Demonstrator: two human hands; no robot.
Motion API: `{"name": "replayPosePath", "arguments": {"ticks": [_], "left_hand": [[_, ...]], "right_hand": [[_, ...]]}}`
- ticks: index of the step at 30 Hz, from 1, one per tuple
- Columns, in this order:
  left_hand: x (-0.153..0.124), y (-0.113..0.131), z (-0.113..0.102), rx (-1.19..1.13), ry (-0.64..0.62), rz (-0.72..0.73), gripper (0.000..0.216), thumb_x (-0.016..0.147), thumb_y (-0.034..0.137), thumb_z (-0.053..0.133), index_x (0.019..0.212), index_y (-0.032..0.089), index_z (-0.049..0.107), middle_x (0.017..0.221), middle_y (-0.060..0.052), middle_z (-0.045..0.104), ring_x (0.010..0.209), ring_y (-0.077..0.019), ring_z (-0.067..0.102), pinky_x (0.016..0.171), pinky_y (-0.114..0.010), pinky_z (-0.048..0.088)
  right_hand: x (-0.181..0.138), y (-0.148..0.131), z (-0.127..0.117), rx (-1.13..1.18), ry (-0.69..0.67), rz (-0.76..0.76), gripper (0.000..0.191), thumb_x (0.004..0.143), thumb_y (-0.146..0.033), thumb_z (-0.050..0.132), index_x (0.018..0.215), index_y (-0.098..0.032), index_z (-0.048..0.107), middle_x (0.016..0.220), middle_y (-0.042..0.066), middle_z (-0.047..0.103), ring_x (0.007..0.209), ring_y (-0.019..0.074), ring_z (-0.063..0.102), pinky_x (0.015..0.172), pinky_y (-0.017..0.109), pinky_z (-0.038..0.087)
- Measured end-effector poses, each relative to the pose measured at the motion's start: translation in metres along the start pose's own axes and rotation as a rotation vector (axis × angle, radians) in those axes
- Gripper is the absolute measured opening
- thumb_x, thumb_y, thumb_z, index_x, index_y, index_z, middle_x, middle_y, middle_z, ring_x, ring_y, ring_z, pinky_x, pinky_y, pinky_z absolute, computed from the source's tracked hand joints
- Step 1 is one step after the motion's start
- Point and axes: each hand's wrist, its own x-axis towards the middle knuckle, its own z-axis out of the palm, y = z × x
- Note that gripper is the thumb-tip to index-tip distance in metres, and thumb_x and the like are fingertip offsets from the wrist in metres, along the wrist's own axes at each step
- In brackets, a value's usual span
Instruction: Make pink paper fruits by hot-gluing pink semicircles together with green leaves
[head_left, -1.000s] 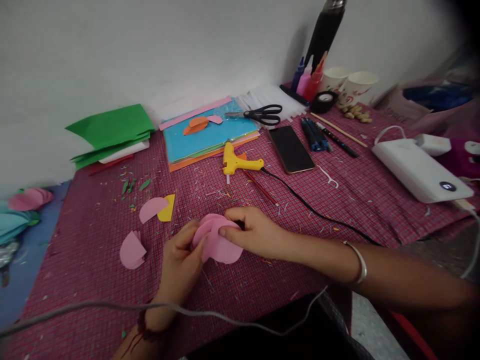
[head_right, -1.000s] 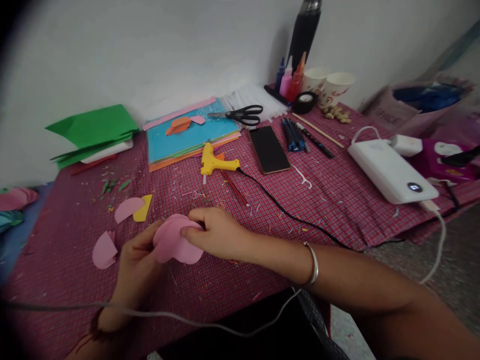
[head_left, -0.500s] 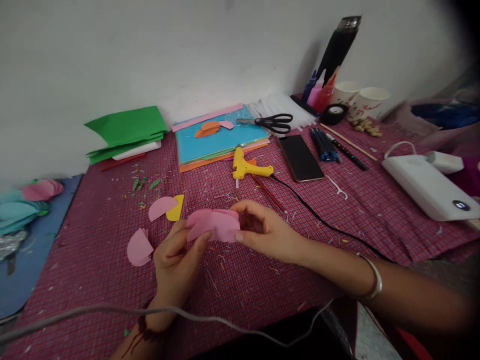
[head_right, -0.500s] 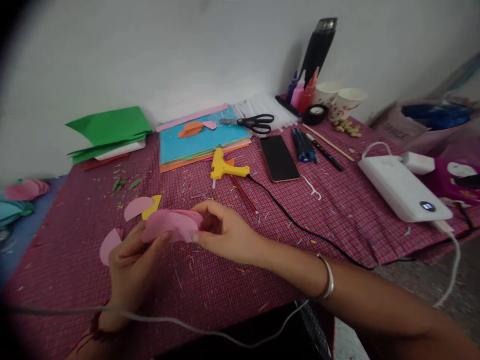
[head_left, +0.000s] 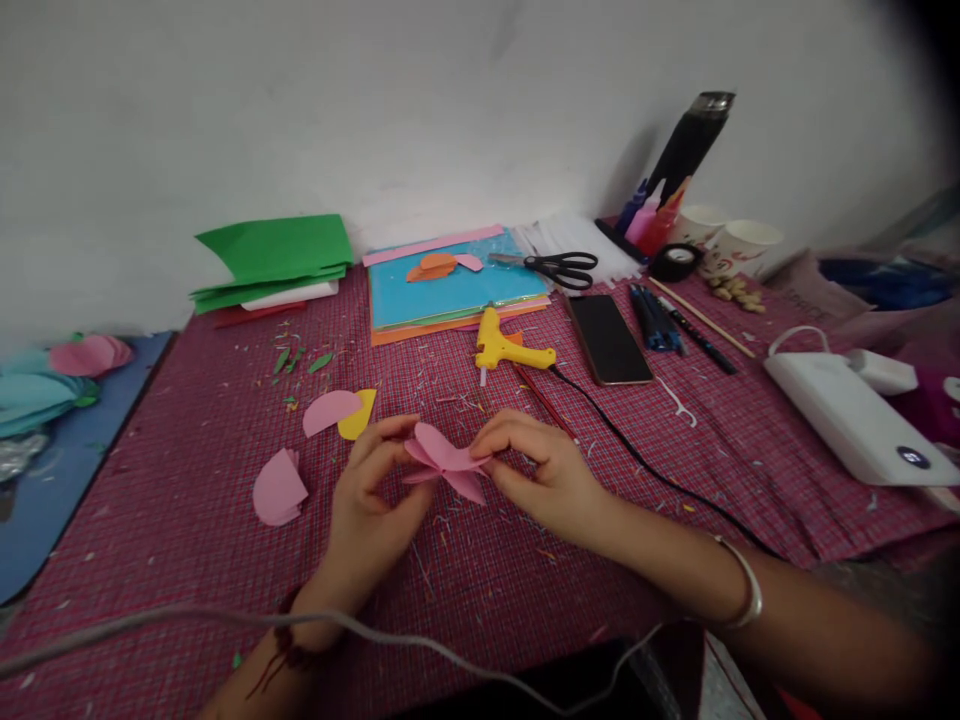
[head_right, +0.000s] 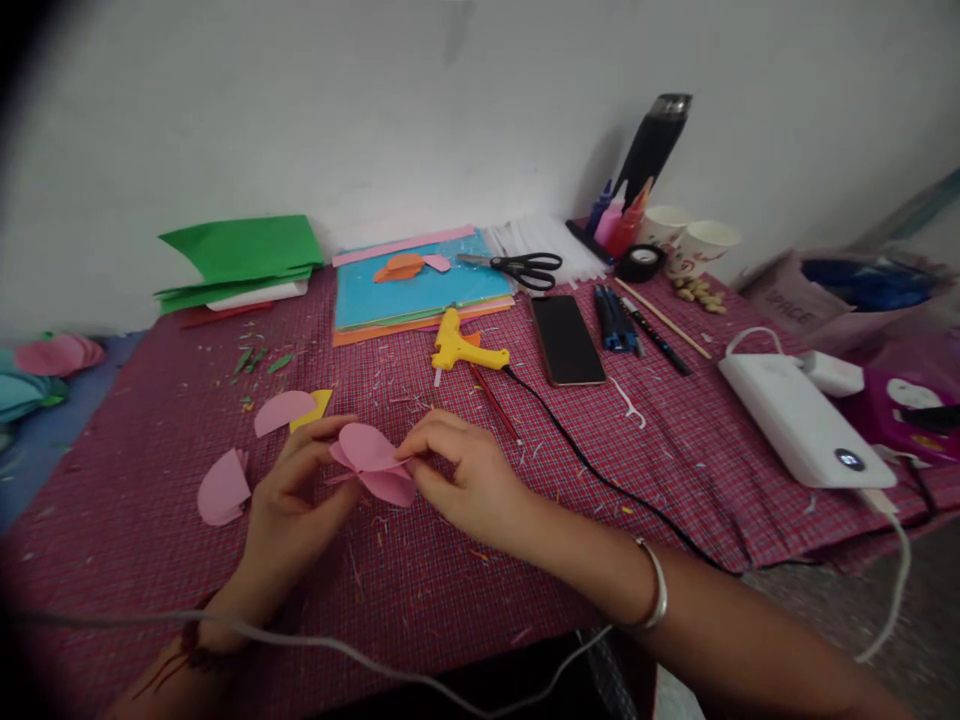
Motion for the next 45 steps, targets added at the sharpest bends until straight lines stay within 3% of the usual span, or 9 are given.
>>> {"name": "replayPosePath", "arguments": {"ticks": [6,12,16,23,25,29,35,40,45], "left_hand": [[-0.002,-0.008,0.001,-0.01,0.067,0.06,0.06,0.072,0.005,0.063,0.126,0.023,0.045,0.123,-0.01,0.054,0.113,-0.0239,0.054,0.096,-0.047,0.044],[0.001,-0.003,-0.01,0.293,-0.143,0.345,0.032,0.074,0.0,0.058,0.098,0.022,0.062,0.125,-0.008,0.052,0.111,-0.0262,0.051,0.091,-0.045,0.042],[0.001,-0.002,-0.014,0.406,-0.294,0.438,0.026,0.077,0.003,0.056,0.097,0.02,0.061,0.115,-0.01,0.059,0.106,-0.0286,0.052,0.09,-0.049,0.041],[0.001,0.005,-0.02,0.274,-0.759,0.26,0.032,0.076,0.017,0.066,0.106,0.022,0.059,0.108,-0.007,0.062,0.1,-0.0261,0.057,0.086,-0.044,0.047],[0.0,0.006,-0.021,0.181,-0.748,0.154,0.03,0.077,0.025,0.069,0.104,0.023,0.058,0.104,-0.006,0.062,0.098,-0.0244,0.058,0.084,-0.042,0.049],[-0.002,0.003,-0.016,0.073,-0.514,-0.052,0.042,0.08,0.016,0.063,0.118,0.022,0.047,0.1,-0.004,0.059,0.086,-0.0181,0.06,0.073,-0.033,0.052],[0.004,0.003,-0.014,0.042,-0.542,0.08,0.023,0.075,-0.002,0.053,0.084,0.019,0.058,0.1,-0.003,0.053,0.094,-0.0153,0.055,0.078,-0.029,0.048],[0.004,0.004,-0.017,0.025,-0.555,0.088,0.024,0.075,-0.003,0.052,0.081,0.02,0.059,0.104,-0.003,0.054,0.097,-0.016,0.055,0.081,-0.031,0.048],[0.004,0.004,-0.02,0.068,-0.537,0.116,0.023,0.073,-0.002,0.052,0.077,0.02,0.056,0.109,-0.004,0.057,0.101,-0.0184,0.055,0.084,-0.035,0.047]], "right_hand": [[0.001,-0.001,-0.004,-0.08,-0.058,-0.071,0.018,0.082,-0.003,0.053,0.088,-0.017,0.063,0.087,0.005,0.064,0.083,0.0145,0.06,0.073,0.031,0.05],[0.0,0.004,-0.007,-0.153,-0.169,-0.112,0.025,0.081,0.001,0.048,0.092,-0.017,0.061,0.094,0.006,0.062,0.09,0.0151,0.059,0.078,0.031,0.051],[0.001,0.006,-0.011,-0.204,-0.311,-0.081,0.032,0.08,0.004,0.043,0.096,-0.018,0.061,0.096,0.005,0.06,0.092,0.0149,0.058,0.082,0.031,0.05],[0.003,-0.003,-0.019,-0.213,-0.543,-0.046,0.038,0.08,0.003,0.041,0.106,-0.016,0.06,0.102,0.007,0.06,0.096,0.0157,0.057,0.086,0.032,0.049],[0.002,-0.006,-0.019,-0.148,-0.554,-0.044,0.043,0.077,0.005,0.04,0.108,-0.018,0.058,0.108,0.007,0.059,0.101,0.016,0.057,0.089,0.033,0.048],[0.001,-0.01,-0.016,-0.032,-0.558,-0.031,0.056,0.069,0.009,0.038,0.115,-0.019,0.052,0.118,0.009,0.053,0.113,0.0175,0.052,0.096,0.036,0.046],[0.0,-0.012,-0.011,0.04,-0.562,0.004,0.057,0.067,0.009,0.036,0.114,-0.021,0.05,0.114,0.007,0.054,0.111,0.0175,0.053,0.096,0.038,0.045],[-0.001,-0.007,-0.01,-0.02,-0.317,0.053,0.038,0.073,0.003,0.041,0.1,-0.02,0.054,0.098,0.004,0.06,0.093,0.0167,0.057,0.082,0.034,0.048],[-0.003,-0.004,-0.009,-0.214,-0.488,0.072,0.02,0.08,-0.003,0.047,0.089,-0.018,0.057,0.08,0.0,0.057,0.074,0.0126,0.054,0.07,0.026,0.043]]}}
